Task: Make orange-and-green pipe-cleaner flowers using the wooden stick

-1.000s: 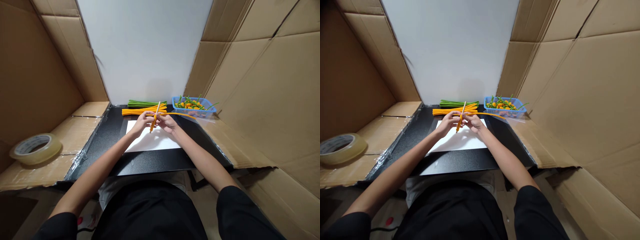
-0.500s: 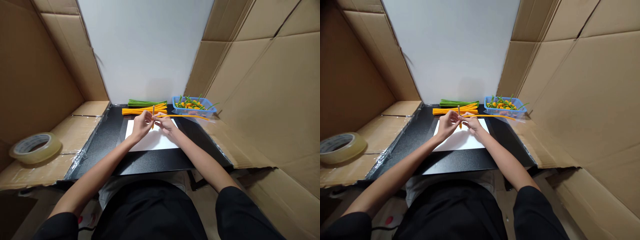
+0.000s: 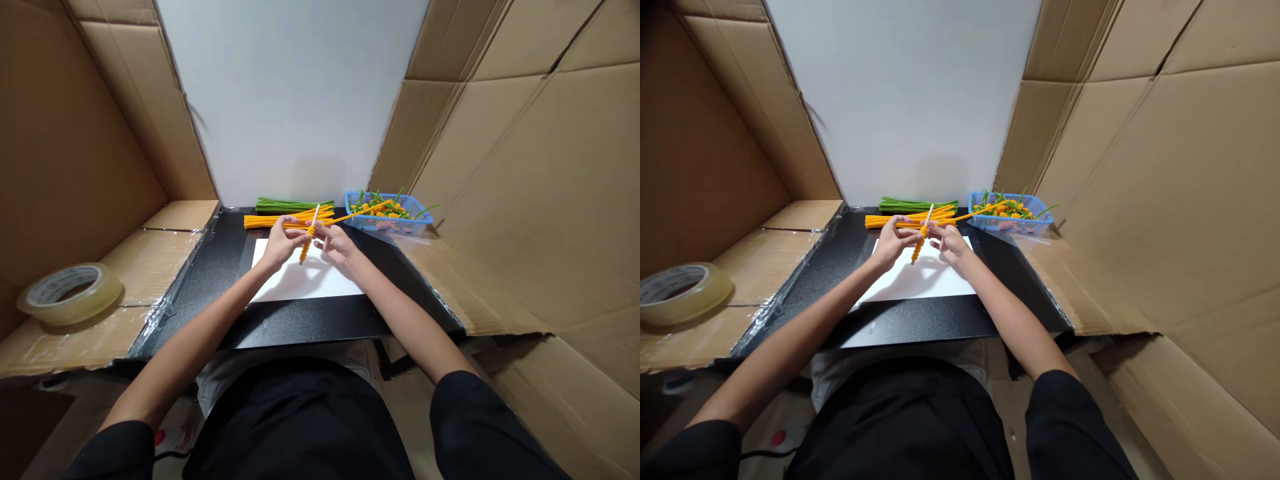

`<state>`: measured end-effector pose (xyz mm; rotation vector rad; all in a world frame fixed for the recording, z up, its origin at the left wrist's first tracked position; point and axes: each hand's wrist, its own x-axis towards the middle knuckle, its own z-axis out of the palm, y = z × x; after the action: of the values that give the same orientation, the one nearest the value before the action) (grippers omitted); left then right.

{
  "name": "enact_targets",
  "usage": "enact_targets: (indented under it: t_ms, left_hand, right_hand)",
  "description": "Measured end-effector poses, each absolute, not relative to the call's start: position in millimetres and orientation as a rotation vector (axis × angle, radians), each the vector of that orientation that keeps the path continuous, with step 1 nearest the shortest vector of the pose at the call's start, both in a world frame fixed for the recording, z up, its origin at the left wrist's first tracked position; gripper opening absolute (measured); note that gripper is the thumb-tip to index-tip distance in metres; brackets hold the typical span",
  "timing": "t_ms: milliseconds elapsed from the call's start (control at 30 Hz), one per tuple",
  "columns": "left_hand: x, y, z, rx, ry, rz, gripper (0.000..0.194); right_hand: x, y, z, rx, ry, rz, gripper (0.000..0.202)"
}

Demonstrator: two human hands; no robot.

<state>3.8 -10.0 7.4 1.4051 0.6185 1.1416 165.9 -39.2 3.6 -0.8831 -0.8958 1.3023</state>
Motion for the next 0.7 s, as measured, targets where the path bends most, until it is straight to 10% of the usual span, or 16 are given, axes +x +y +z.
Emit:
enact_targets:
  t_ms: [700]
  left_hand:
    - [2, -23, 14, 1.757, 0.694, 1.271, 0.051]
  right_hand:
    - [151, -43, 4, -0.782, -0.915, 1.267, 0.035]
